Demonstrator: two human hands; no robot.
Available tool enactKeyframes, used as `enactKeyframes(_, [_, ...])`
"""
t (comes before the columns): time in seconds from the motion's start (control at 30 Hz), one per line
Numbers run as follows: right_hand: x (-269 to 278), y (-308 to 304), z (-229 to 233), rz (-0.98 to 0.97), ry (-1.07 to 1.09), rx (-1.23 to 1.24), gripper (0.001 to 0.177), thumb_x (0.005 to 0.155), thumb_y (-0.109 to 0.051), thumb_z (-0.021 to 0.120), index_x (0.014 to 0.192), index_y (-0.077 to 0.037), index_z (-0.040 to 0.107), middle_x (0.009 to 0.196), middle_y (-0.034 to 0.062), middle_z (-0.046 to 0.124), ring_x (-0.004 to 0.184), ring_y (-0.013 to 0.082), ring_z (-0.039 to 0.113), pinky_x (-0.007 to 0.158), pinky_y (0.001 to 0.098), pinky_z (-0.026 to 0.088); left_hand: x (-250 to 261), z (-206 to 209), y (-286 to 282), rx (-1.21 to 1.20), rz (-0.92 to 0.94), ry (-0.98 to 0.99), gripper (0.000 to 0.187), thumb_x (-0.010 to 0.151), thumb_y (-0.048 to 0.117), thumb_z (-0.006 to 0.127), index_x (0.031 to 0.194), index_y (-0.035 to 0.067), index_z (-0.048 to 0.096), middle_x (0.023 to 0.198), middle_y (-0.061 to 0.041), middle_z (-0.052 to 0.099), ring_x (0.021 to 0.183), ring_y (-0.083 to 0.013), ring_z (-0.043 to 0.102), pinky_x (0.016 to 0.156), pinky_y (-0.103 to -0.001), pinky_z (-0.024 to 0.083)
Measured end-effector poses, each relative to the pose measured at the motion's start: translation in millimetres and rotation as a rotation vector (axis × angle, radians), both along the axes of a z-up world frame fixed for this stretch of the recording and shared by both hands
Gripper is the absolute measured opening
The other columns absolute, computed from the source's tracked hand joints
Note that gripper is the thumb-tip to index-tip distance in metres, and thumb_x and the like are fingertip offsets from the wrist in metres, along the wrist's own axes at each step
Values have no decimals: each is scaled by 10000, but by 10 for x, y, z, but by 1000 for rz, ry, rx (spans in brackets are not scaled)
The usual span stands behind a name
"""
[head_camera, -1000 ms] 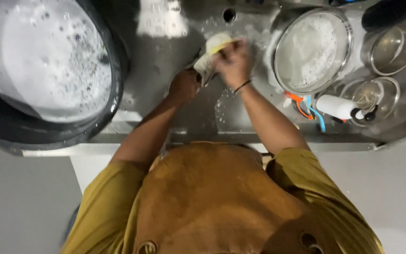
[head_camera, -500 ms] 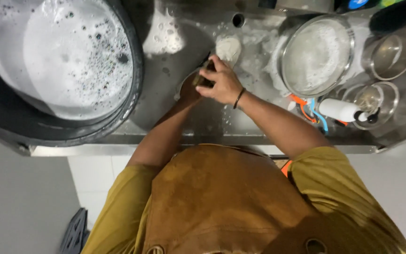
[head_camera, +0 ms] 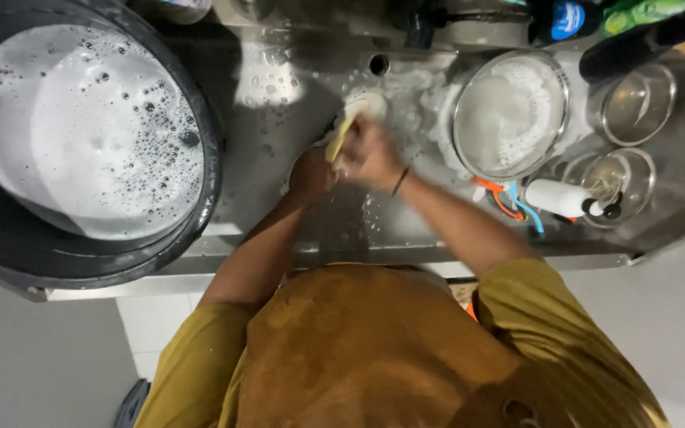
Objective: The person scrubs a white sneaker with a blue sole using multiple brushes and a cleaning solution in a sink. They rotate the shoe to clean the sole, sides, and upper, repeatedly dipping brushes into soapy water and applying liquid cleaner from a bottle.
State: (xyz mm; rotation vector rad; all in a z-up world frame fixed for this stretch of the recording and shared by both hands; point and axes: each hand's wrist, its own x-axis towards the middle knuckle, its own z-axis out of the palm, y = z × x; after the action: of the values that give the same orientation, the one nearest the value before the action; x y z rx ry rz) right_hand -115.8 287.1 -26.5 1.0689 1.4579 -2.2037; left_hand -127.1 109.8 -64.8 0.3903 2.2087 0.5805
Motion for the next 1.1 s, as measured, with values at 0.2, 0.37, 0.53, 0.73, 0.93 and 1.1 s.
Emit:
enactKeyframes(0.2, [258, 0, -123, 444, 625, 1076, 300, 816, -275, 849, 1038, -128, 712, 1211, 197, 575, 1063, 386, 645, 906, 450, 520, 190, 79, -41, 152, -103, 204, 305, 913, 223, 712, 1105, -13, 694, 970, -210, 738, 1008, -380, 720, 891, -459, 579])
enactKeyframes(0.37, [121, 752, -703, 622, 511, 1509, 355, 835, -390, 818, 891, -65, 688, 1002, 233, 597, 929, 434, 631, 823, 539, 525, 427, -698, -392, 155, -129, 220, 372, 965, 228, 641, 1213, -49, 640, 1033, -230, 694, 1054, -400, 694, 941, -479, 538])
enactKeyframes(0.53, [307, -213, -194, -305, -244, -501, 82, 943, -142, 641, 1006, -193, 628, 975, 32, 694, 914, 279, 709, 774, 475, 592, 139, -314, -281, -64, -551, 512, 347, 982, 369, 635, 1077, 56, 748, 1006, -114, 728, 1010, -267, 716, 892, -410, 551])
enactKeyframes(0.73, [562, -145, -136, 272, 242, 1119, 491, 874, -409, 836, 1279, -255, 605, 1458, 188, 444, 1308, 369, 539, 1102, 438, 506, -161, 62, -109, -155, 131, -228, 330, 1014, 225, 516, 1224, 33, 684, 1177, -189, 719, 1220, -390, 649, 1002, -527, 545])
enactKeyframes(0.93, [112, 167, 129, 165, 453, 557, 653, 903, -81, 806, 1392, -101, 374, 1232, 88, 603, 1098, 197, 637, 958, 347, 547, 292, -1547, -430, 414, -338, 431, 465, 820, 155, 669, 1256, -8, 685, 1168, -242, 712, 1068, -470, 653, 919, -525, 518])
enactKeyframes(1.1, [272, 359, -781, 326, 919, 1156, 423, 761, -229, 938, 1128, -99, 772, 1440, 357, 457, 1232, 496, 577, 1050, 519, 500, 49, -1082, -473, 392, -195, 192, 452, 911, 295, 685, 1127, -96, 609, 932, -272, 637, 904, -408, 637, 879, -513, 453])
